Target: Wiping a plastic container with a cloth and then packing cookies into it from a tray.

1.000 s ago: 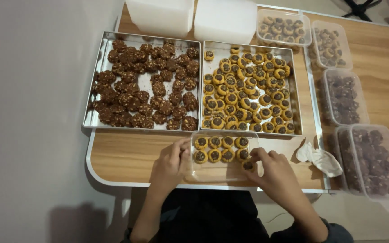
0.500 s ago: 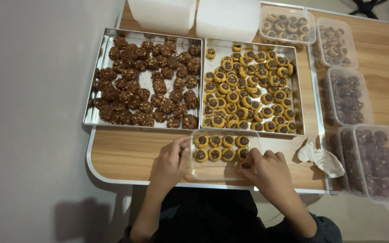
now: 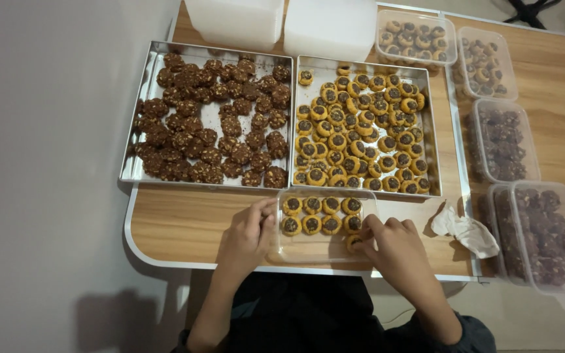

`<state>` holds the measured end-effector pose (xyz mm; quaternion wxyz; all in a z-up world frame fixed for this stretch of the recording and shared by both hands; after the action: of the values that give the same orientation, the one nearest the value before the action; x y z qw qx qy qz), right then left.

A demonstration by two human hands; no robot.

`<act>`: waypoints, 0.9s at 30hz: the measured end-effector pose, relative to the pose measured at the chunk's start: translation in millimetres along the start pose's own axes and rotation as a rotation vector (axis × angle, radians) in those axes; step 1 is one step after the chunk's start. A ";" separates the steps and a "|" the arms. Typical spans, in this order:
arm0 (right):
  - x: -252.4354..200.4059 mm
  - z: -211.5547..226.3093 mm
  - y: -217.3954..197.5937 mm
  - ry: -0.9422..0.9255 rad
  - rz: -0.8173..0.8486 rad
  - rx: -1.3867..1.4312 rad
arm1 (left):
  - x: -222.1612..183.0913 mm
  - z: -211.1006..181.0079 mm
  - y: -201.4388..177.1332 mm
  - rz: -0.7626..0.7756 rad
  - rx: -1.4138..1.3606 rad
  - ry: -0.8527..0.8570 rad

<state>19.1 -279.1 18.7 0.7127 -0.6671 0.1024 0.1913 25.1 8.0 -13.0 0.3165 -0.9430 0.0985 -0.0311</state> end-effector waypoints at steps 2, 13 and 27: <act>3.6 -2.4 11.7 0.001 -0.020 -0.046 | -0.3 0.9 1.0 -0.018 0.007 0.022; 6.9 8.0 18.2 0.002 -0.110 -0.173 | -0.3 -1.8 -0.7 -0.002 -0.026 -0.002; -13.3 -1.0 -6.0 0.024 -0.256 0.116 | -0.6 -2.9 -0.7 0.023 -0.008 -0.045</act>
<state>9.6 -282.1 29.4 0.7674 -0.6345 0.0359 0.0845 24.3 7.0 -10.2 0.3151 -0.9435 0.1026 -0.0058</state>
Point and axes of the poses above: each hand's wrist, its own x-axis towards the middle knuckle, its own y-axis out of the palm, z = x × y, the point moved 2 cm from there along x, towards the middle knuckle, and after that the axes turned 4 degrees about z, right-handed, at the moved point
